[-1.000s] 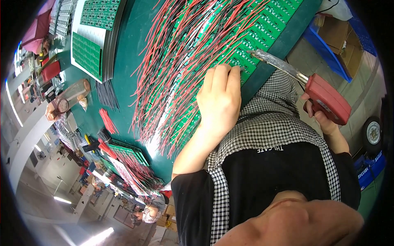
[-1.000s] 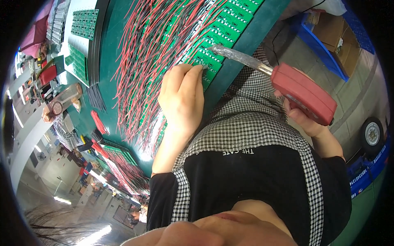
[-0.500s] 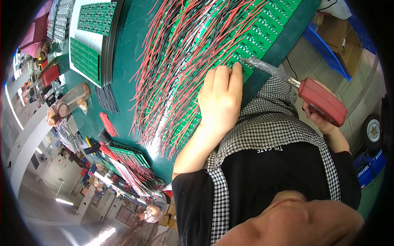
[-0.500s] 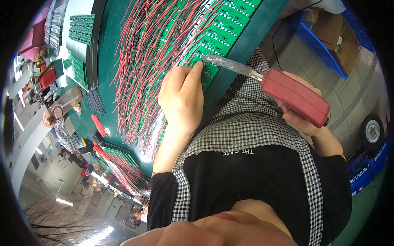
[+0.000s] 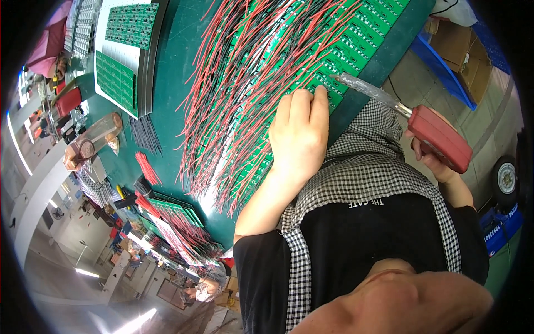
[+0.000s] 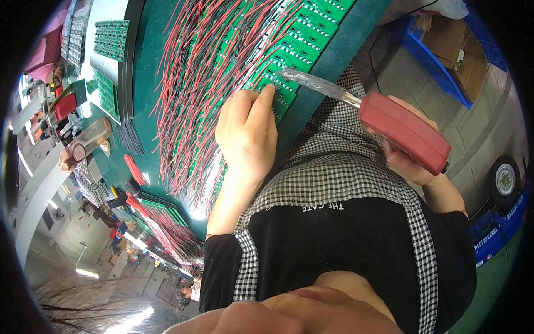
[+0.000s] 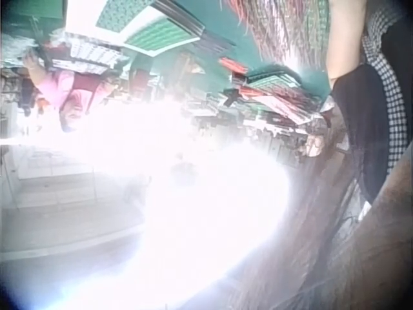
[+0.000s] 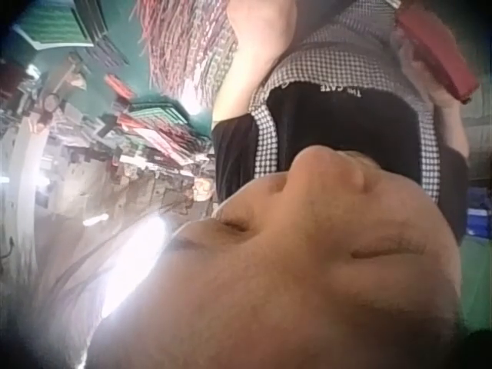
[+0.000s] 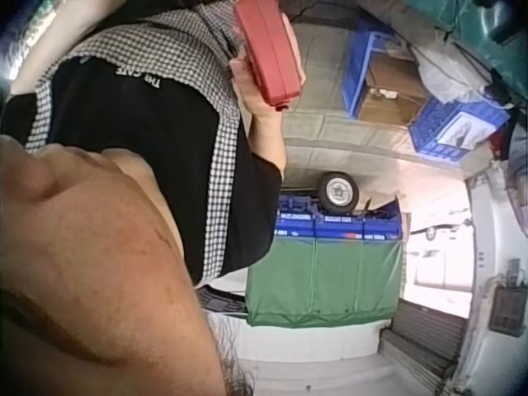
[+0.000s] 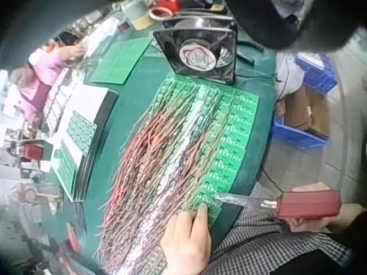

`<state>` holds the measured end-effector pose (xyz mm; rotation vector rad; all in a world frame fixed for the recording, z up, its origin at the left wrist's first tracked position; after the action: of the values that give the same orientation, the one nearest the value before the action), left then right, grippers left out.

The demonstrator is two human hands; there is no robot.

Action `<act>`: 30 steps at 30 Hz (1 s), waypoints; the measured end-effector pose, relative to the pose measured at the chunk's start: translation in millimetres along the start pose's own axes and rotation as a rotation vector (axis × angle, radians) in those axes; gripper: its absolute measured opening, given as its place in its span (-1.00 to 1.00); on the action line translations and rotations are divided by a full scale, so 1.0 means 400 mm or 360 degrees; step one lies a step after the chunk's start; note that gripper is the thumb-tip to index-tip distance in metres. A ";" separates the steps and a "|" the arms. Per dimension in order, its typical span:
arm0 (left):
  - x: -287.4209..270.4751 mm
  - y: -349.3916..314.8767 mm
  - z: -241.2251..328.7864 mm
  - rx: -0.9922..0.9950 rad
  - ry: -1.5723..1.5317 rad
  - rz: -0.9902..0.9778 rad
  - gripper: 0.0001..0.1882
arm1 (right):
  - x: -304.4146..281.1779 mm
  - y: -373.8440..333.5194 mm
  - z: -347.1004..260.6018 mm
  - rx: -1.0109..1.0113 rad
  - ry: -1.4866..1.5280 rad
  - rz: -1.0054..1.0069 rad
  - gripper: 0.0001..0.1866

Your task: The recorder is soldering or applying sealant to connect wires to multiple LED PCB strips on a production line.

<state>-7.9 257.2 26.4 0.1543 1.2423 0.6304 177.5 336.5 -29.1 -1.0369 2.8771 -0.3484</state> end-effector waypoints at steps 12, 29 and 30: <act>0.002 0.030 -0.003 -0.0098 -0.0100 0.0092 -0.79 | -0.016 0.003 0.026 0.0243 0.0334 0.0099 -0.15; 0.011 0.042 0.009 -0.0057 -0.0107 0.0072 -0.78 | -0.040 0.009 0.024 0.0178 0.0025 0.0072 -0.18; 0.013 0.042 0.011 -0.0054 -0.0095 0.0055 -0.78 | -0.038 0.011 0.021 0.0137 -0.0036 0.0023 -0.18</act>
<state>-9.2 274.8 30.8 0.1655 1.1727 0.6716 187.8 347.8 -38.5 -0.9987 2.8208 -0.4522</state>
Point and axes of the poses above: each hand's wrist, its own y-axis towards the middle knuckle, its own x-axis out of the palm, z = x × y, the point moved 10 cm from there along y, towards the middle knuckle, and after that the axes turned 14 degrees about z, right-handed, at the moved point
